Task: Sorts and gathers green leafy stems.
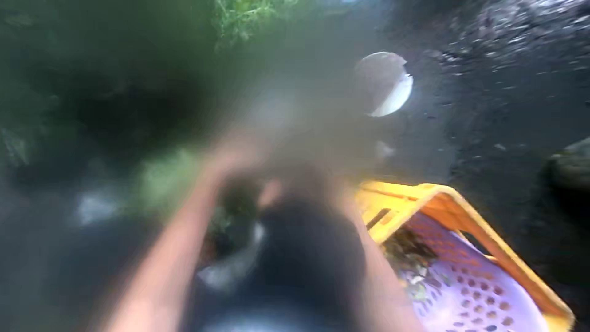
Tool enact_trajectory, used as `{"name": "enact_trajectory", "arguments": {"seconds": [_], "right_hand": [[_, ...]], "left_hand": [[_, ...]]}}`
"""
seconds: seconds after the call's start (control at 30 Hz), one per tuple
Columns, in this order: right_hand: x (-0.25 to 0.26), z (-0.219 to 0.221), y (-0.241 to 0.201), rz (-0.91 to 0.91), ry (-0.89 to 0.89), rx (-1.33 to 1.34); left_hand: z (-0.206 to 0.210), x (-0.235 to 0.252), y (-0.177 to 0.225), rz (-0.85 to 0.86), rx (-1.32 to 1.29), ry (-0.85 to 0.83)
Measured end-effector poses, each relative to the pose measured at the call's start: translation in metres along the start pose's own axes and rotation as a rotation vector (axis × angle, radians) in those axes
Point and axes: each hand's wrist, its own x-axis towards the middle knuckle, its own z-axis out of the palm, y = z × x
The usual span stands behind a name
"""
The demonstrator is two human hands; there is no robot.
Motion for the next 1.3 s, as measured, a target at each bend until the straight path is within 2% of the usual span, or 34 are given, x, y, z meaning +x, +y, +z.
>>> {"name": "enact_trajectory", "arguments": {"seconds": [0.03, 0.1, 0.23, 0.3, 0.43, 0.57, 0.67, 0.73, 0.8, 0.87, 0.97, 1.07, 1.13, 1.2, 1.23, 1.3], "right_hand": [[-0.010, 0.002, -0.012, -0.010, 0.036, 0.071], [-0.027, 0.009, -0.033, -0.072, 0.100, 0.114], [-0.074, 0.014, -0.058, -0.300, 0.262, 0.195], [-0.077, 0.003, -0.056, -0.316, 0.323, 0.253], [-0.088, -0.013, -0.062, -0.349, 0.372, 0.432], [-0.101, -0.022, -0.074, -0.390, 0.266, 0.635], [-0.096, -0.050, -0.060, -0.359, 0.146, 0.662], [-0.097, -0.060, -0.048, -0.315, 0.106, 0.679], [-0.108, -0.054, -0.038, -0.218, 0.272, 0.654], [-0.107, -0.050, -0.016, -0.066, 0.428, 0.669], [-0.091, -0.058, 0.011, -0.024, 0.488, 0.604], [-0.099, -0.058, 0.038, -0.105, 0.598, 0.303], [-0.104, -0.062, 0.038, -0.252, 0.730, 0.011], [-0.097, -0.067, 0.032, -0.424, 0.842, -0.178], [-0.099, -0.068, 0.025, -0.458, 0.845, -0.221], [-0.107, -0.068, 0.009, -0.402, 0.768, -0.250]], "left_hand": [[0.008, 0.004, 0.008, 0.019, -0.013, -0.018], [0.016, -0.004, 0.029, 0.090, -0.023, 0.065], [0.038, -0.034, 0.051, 0.218, 0.344, 0.471], [0.053, -0.057, 0.060, 0.176, 0.414, 0.533], [0.068, -0.069, 0.052, 0.129, 0.532, 0.510], [0.054, -0.060, 0.062, 0.218, 0.588, 0.465], [0.020, -0.050, 0.091, 0.164, 0.664, 0.358], [-0.005, -0.054, 0.132, 0.141, 0.691, 0.325], [-0.022, -0.044, 0.153, 0.192, 0.774, 0.297], [-0.027, -0.023, 0.148, 0.165, 0.987, 0.184], [-0.029, 0.000, 0.153, 0.089, 1.073, 0.086], [-0.018, 0.001, 0.160, 0.052, 1.004, -0.012], [-0.017, 0.000, 0.160, 0.136, 1.013, -0.008], [-0.012, -0.007, 0.170, 0.128, 1.098, 0.010], [-0.009, -0.012, 0.174, 0.143, 1.160, 0.024], [-0.009, -0.021, 0.178, 0.290, 1.250, 0.053]]}}
